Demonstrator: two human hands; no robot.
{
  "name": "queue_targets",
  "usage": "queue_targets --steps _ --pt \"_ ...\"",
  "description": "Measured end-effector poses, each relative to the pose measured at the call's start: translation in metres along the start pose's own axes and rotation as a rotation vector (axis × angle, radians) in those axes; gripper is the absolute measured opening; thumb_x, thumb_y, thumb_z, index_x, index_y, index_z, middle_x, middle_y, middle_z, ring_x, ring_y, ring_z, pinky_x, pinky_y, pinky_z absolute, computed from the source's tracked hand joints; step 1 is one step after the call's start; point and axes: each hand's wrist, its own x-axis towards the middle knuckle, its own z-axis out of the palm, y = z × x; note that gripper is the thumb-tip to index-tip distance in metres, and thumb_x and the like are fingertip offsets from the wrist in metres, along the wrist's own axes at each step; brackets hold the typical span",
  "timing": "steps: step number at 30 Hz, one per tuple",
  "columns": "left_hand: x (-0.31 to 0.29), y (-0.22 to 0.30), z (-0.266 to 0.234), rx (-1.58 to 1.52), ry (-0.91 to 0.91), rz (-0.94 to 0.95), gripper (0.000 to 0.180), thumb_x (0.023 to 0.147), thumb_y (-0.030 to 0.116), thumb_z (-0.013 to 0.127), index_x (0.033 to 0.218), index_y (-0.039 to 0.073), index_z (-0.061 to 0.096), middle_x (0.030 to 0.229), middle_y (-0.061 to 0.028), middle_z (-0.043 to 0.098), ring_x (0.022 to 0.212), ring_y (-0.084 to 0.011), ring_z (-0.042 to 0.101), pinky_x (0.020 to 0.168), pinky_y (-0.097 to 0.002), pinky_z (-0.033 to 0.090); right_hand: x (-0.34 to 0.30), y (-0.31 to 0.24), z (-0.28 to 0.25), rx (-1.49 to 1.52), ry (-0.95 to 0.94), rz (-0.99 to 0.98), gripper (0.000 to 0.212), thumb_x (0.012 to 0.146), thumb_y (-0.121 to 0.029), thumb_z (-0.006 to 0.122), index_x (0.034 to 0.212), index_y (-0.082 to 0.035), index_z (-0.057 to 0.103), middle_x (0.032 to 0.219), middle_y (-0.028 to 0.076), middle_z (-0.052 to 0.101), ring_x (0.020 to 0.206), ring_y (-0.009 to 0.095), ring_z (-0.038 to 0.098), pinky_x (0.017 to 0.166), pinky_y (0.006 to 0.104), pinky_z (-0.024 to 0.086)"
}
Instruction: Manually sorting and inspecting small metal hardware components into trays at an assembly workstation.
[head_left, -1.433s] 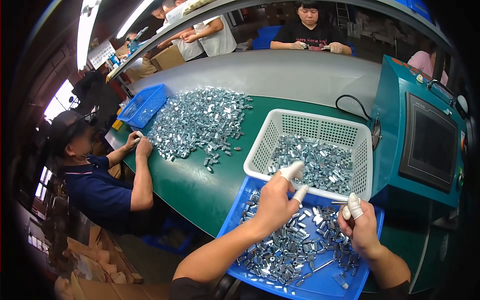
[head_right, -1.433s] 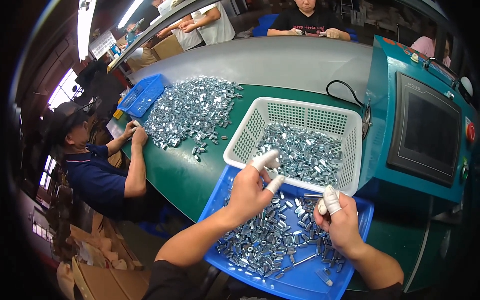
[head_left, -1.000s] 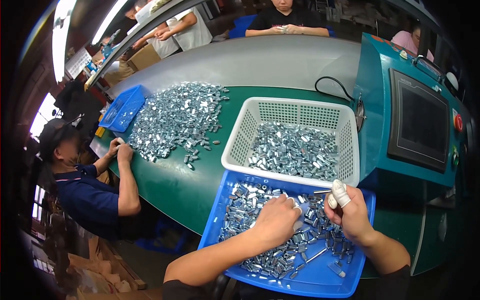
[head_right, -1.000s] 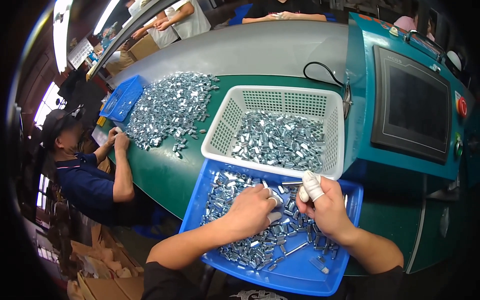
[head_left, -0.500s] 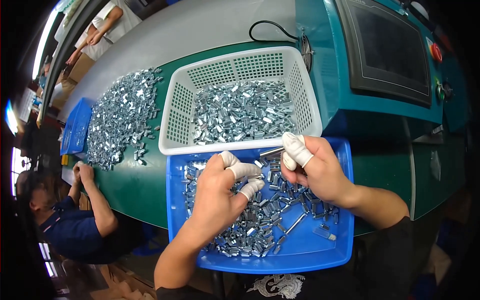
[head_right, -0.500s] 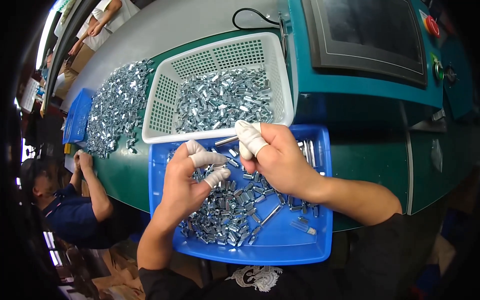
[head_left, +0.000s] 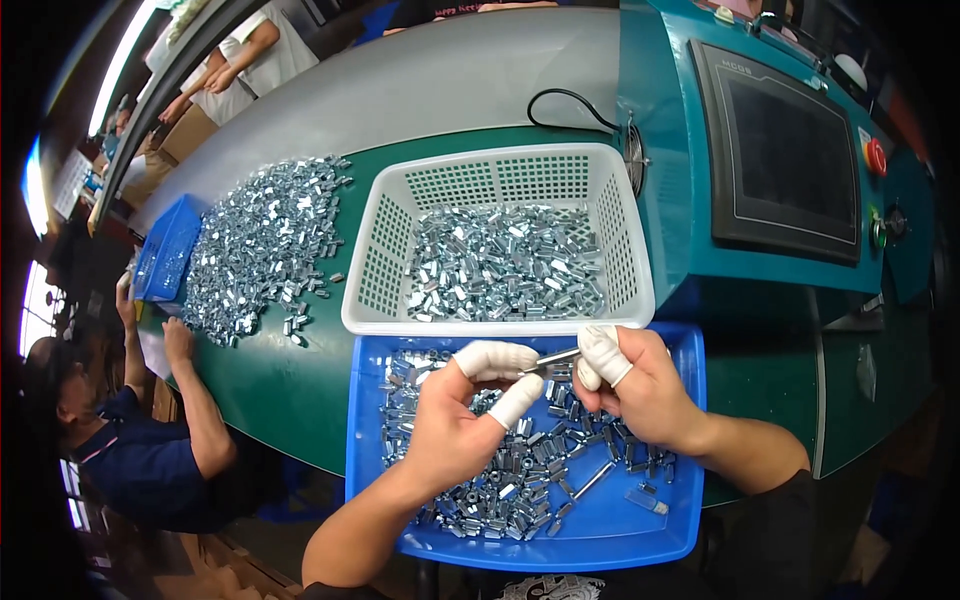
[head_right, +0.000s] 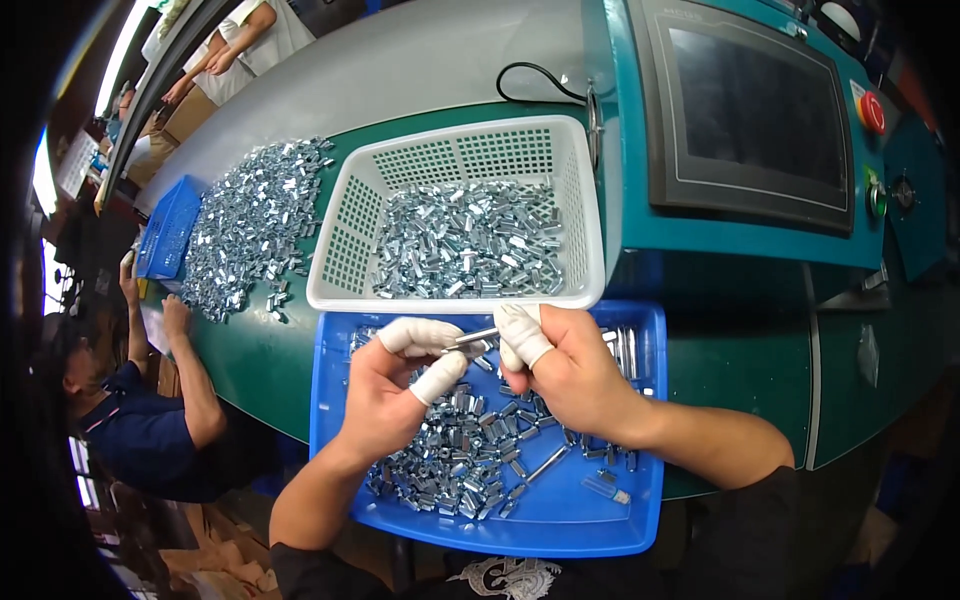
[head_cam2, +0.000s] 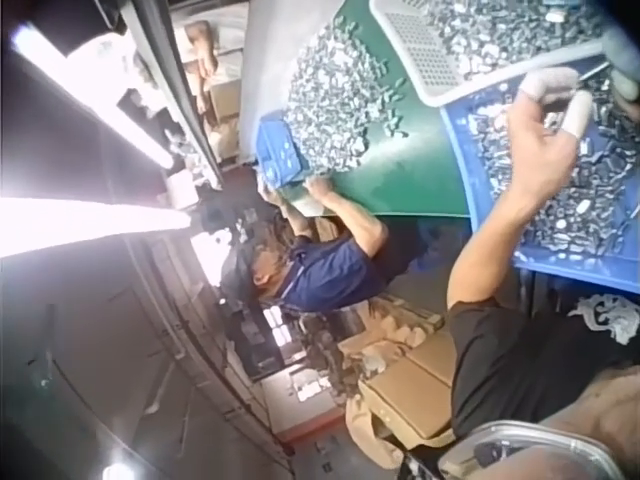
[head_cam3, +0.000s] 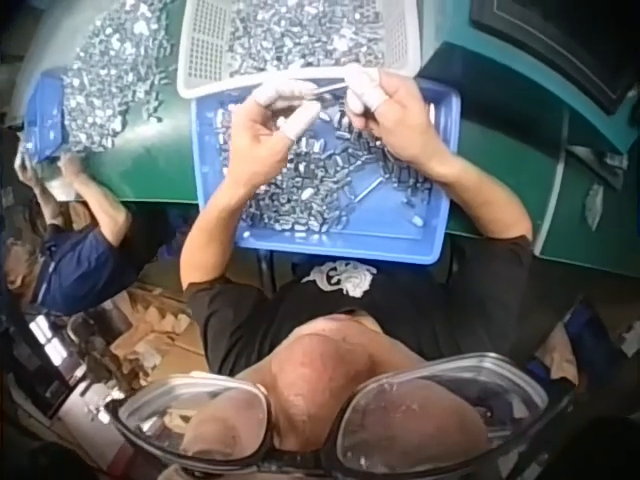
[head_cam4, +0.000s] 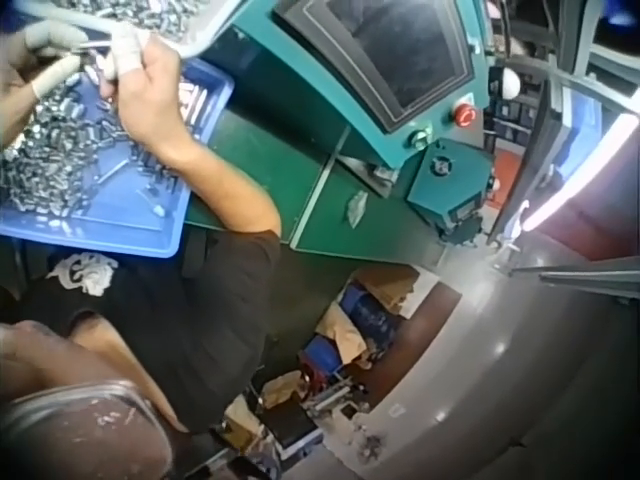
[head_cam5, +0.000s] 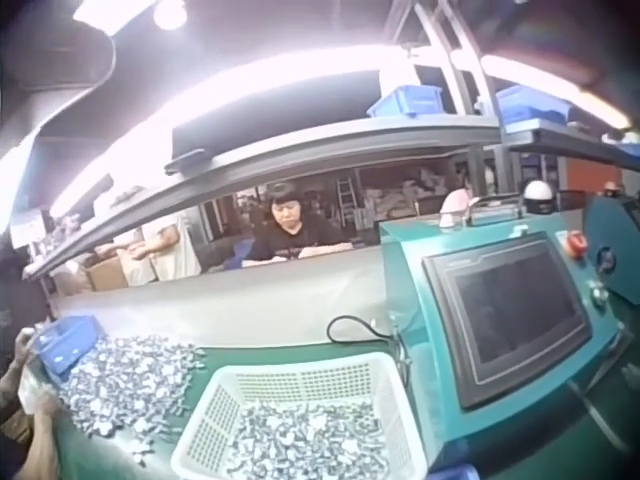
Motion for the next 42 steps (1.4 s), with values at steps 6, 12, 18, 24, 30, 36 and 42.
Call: queue_targets --steps 6,12,18,24,30,36,42 --pt "-0.003 0.001 0.004 0.087 -0.015 -0.029 0.016 0.081 0.005 0.067 0.095 -0.001 0.065 0.086 -0.0071 0.067 0.079 -0.0099 0.061 0.073 -0.0247 0.049 -0.006 -0.001 0.004 -0.087 -0.013 -0.054 0.038 0.098 -0.029 0.038 0.070 -0.007 0.049 0.058 0.001 0.051 0.046 0.003 0.036 0.043 0.0189 0.030" --pt "-0.004 0.004 0.002 -0.161 0.053 0.006 0.016 0.083 0.000 0.062 0.100 -0.002 0.062 0.094 -0.0082 0.065 0.084 -0.0127 0.062 0.077 -0.0262 0.051 -0.006 0.001 0.002 -0.046 0.057 -0.020 0.035 0.098 -0.026 0.037 0.072 -0.006 0.048 0.058 0.002 0.052 0.046 0.003 0.037 0.043 0.0183 0.029" --pt "-0.005 -0.001 0.001 0.046 -0.010 0.063 0.016 0.085 -0.003 0.060 0.101 -0.003 0.060 0.097 -0.0099 0.064 0.086 -0.0145 0.062 0.080 -0.0276 0.050 -0.005 0.001 0.002 -0.114 0.042 -0.043 0.037 0.098 -0.026 0.038 0.069 -0.006 0.049 0.058 0.000 0.052 0.046 0.003 0.037 0.043 0.0185 0.029" --pt "-0.002 0.001 0.001 0.164 -0.034 0.216 0.017 0.078 -0.004 0.066 0.095 -0.002 0.062 0.091 -0.0108 0.065 0.084 -0.0173 0.063 0.077 -0.0292 0.049 -0.005 0.002 0.002 -0.125 -0.005 -0.007 0.038 0.098 -0.027 0.039 0.067 -0.006 0.051 0.058 0.000 0.053 0.046 0.003 0.038 0.043 0.0184 0.030" --pt "-0.002 -0.001 0.004 0.333 -0.006 0.432 0.018 0.071 -0.004 0.070 0.087 0.001 0.063 0.081 -0.0112 0.065 0.077 -0.0218 0.063 0.072 -0.0306 0.048 -0.005 -0.005 0.006 -0.115 -0.082 0.084 0.033 0.096 -0.020 0.043 0.070 -0.004 0.054 0.059 0.000 0.053 0.053 0.005 0.043 0.049 0.0217 0.036" --pt "-0.004 0.014 0.009 0.327 0.028 0.357 0.040 0.067 0.011 0.079 0.099 0.001 0.057 0.092 -0.0086 0.062 0.082 -0.0168 0.060 0.074 -0.0297 0.048 -0.008 0.000 0.003 0.097 -0.059 0.124 0.033 0.096 -0.020 0.043 0.070 -0.004 0.054 0.060 0.000 0.054 0.050 0.003 0.039 0.046 0.0195 0.031" --pt "-0.011 0.002 0.007 -0.037 -0.059 -0.081 0.025 0.094 0.022 0.051 0.086 -0.001 0.060 0.066 -0.0008 0.058 0.058 -0.0060 0.052 0.054 -0.0218 0.042 -0.010 -0.001 0.008 -0.046 0.000 -0.043 0.033 0.096 -0.018 0.044 0.069 -0.002 0.053 0.059 -0.001 0.052 0.053 0.005 0.044 0.049 0.0220 0.037"
